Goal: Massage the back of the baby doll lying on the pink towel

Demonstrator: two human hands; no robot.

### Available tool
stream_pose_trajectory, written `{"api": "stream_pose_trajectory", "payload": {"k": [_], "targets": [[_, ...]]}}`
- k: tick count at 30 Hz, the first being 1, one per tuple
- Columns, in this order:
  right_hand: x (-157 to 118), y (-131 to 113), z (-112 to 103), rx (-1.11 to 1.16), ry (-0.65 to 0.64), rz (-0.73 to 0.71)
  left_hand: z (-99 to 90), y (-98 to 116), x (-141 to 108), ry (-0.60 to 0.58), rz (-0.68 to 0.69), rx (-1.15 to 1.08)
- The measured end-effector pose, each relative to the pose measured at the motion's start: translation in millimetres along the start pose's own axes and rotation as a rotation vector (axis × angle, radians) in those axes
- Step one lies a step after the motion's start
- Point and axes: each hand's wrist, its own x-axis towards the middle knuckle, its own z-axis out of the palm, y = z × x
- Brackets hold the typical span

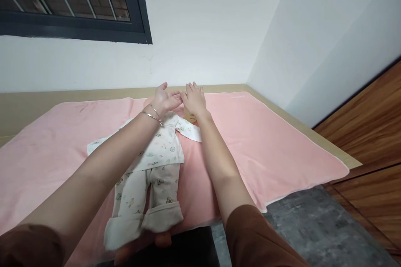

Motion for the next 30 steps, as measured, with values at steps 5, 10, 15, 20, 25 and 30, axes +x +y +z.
{"api": "stream_pose_trajectory", "payload": {"k": [5, 10, 15, 20, 25, 30], "targets": [[-1.4, -1.0, 5.6, -0.04, 0.05, 0.023, 7.9, -1.5, 1.6, -0.045, 0.0, 0.028], [-2.9, -4.3, 5.7, -0.043, 0.058, 0.051, 15.4, 3.1, -3.5, -0.037, -0.027, -0.054], [-4.3, -6.2, 9.6, -0.035, 0.052, 0.079, 8.0, 0.0, -17.8, -0.007, 0.018, -0.089], [-6.7, 1.9, 9.7, -0.059, 0.039, 0.122, -17.5, -8.1, -59.9, 0.024, -0.024, 0.011], [-11.2, -3.1, 0.7, -0.041, 0.055, 0.136, -51.3, -3.9, -114.0, 0.016, -0.051, 0.02], [-26.1, -75.1, -17.3, 0.041, 0.012, -0.025, -64.7, 19.7, -152.1, -0.067, 0.081, 0.154]]}}
